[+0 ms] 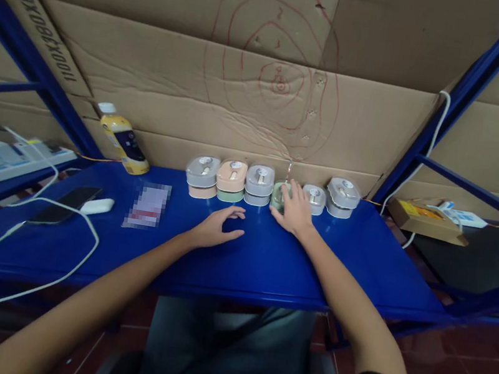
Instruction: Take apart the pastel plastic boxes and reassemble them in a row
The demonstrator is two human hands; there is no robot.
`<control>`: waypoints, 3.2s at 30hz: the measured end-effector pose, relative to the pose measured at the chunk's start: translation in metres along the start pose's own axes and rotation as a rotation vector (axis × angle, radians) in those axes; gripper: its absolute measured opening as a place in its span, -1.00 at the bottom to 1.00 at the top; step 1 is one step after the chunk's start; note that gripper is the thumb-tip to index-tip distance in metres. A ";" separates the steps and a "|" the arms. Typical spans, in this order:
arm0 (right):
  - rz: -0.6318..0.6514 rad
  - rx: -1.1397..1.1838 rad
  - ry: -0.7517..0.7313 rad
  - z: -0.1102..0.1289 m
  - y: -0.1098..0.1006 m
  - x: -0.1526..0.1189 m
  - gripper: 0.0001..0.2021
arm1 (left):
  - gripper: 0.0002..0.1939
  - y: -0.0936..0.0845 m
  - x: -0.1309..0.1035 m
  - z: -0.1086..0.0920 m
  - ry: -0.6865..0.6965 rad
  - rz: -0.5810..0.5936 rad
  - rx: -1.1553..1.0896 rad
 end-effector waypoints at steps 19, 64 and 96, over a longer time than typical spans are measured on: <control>0.355 0.098 0.295 0.026 -0.018 -0.008 -0.09 | -0.03 0.003 0.004 -0.002 0.004 -0.006 -0.015; 0.338 0.772 0.183 -0.022 -0.033 -0.014 -0.09 | -0.53 -0.016 0.001 -0.012 0.066 0.051 0.236; 0.283 0.465 -0.472 0.051 -0.035 -0.017 -0.08 | 0.30 0.004 0.008 -0.010 -0.046 0.058 0.006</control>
Point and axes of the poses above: each hand's wrist, its own x-axis towards the middle knuckle, its own y-axis out of the palm, z = x × y, the point moved 2 cm from there along x, towards the middle knuckle, and after that the axes turned 8 degrees about -x, right-handed, at the moved point
